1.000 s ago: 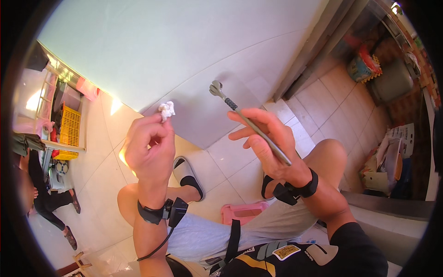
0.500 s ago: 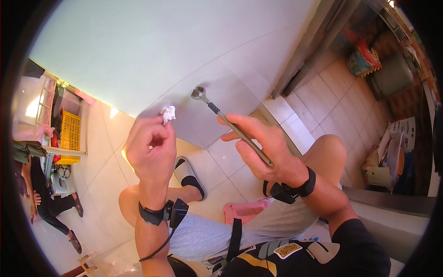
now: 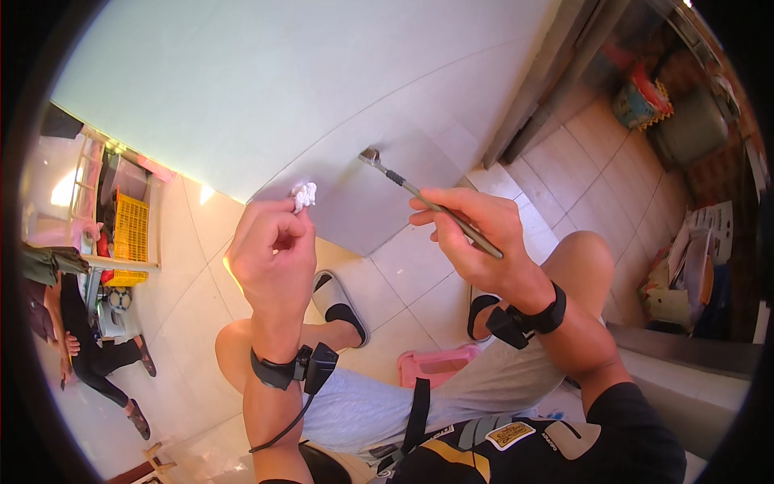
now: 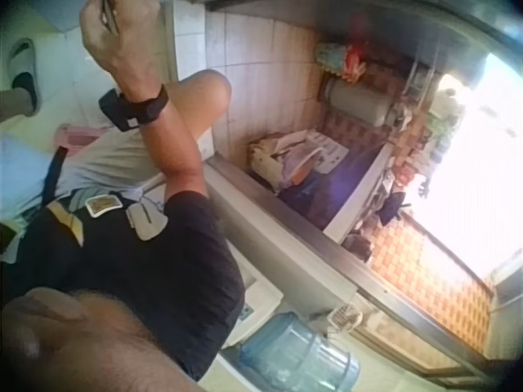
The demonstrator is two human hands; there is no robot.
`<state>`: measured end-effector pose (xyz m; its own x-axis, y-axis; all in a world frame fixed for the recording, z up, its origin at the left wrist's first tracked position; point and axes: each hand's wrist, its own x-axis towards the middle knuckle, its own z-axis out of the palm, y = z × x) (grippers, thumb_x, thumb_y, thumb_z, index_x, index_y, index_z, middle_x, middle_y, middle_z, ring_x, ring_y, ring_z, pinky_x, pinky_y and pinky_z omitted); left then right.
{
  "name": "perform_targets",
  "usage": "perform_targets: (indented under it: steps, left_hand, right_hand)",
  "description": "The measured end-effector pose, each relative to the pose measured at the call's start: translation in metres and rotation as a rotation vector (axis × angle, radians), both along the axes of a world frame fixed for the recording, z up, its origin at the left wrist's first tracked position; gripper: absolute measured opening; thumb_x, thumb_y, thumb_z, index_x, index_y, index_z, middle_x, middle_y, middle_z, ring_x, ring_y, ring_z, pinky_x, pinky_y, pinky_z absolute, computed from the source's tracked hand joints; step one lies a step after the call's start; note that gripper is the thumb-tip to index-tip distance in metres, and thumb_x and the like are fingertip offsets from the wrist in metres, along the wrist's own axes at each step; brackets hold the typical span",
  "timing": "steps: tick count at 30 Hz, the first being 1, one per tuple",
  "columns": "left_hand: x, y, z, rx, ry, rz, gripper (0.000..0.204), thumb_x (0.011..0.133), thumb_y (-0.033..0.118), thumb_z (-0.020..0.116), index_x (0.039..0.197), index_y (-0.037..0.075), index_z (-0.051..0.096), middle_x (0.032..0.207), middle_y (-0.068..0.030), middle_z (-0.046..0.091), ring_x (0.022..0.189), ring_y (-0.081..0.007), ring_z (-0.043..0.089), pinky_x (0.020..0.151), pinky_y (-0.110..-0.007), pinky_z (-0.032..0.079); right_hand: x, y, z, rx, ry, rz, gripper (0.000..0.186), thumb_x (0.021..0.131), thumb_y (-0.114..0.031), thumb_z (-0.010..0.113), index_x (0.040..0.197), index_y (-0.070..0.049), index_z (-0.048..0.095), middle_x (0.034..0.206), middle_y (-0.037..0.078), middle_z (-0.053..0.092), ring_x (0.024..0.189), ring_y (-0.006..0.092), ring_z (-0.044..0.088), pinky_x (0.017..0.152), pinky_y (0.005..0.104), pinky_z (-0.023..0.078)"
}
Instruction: Installing or adjusting a magnetic door stop or lock component on a door using a wrench.
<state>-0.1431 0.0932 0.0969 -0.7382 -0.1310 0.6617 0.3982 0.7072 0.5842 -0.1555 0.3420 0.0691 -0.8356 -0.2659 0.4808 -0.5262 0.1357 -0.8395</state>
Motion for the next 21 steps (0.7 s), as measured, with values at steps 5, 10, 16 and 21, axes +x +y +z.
perform_targets:
  steps: [5, 10, 16, 21]
  left_hand:
    - [-0.001, -0.001, -0.016, -0.029, -0.107, -0.050, 0.020, 0.082, -0.014, 0.076, 0.077, -0.001, 0.061, 0.089, -0.0089, 0.071, 0.064, -0.0119, 0.064, 0.054, -0.024, 0.053]
    - [-0.001, 0.006, -0.011, -0.019, -0.070, -0.049, 0.020, 0.082, -0.013, 0.076, 0.078, -0.001, 0.060, 0.089, -0.0084, 0.071, 0.064, -0.0122, 0.064, 0.055, -0.025, 0.052]
    - [-0.005, 0.002, -0.021, -0.041, -0.152, -0.054, 0.020, 0.084, -0.012, 0.074, 0.079, 0.000, 0.059, 0.085, -0.0071, 0.068, 0.061, -0.0132, 0.061, 0.054, -0.026, 0.050]
    - [-0.006, 0.009, -0.023, -0.144, -0.279, -0.042, 0.020, 0.084, -0.010, 0.075, 0.078, 0.001, 0.058, 0.081, -0.0084, 0.065, 0.059, -0.0165, 0.060, 0.054, -0.026, 0.050]
  right_hand:
    - [-0.005, -0.003, -0.011, 0.004, -0.287, 0.003, 0.029, 0.098, 0.005, 0.057, 0.124, 0.004, 0.069, 0.109, 0.015, 0.078, 0.100, 0.0252, 0.079, 0.072, 0.0307, 0.064]
    - [-0.006, -0.002, -0.009, -0.127, -0.037, -0.113, 0.025, 0.091, 0.005, 0.065, 0.115, 0.004, 0.071, 0.093, 0.015, 0.078, 0.082, 0.0230, 0.079, 0.068, 0.0305, 0.059]
    - [-0.002, 0.001, -0.001, 0.049, -0.075, -0.062, 0.022, 0.098, 0.004, 0.061, 0.119, 0.005, 0.071, 0.107, 0.016, 0.078, 0.099, 0.0250, 0.079, 0.076, 0.0310, 0.065]
    - [-0.011, -0.001, -0.019, -0.047, -0.049, -0.139, 0.018, 0.089, 0.004, 0.066, 0.107, 0.005, 0.071, 0.084, 0.017, 0.074, 0.072, 0.0260, 0.073, 0.062, 0.0340, 0.054]
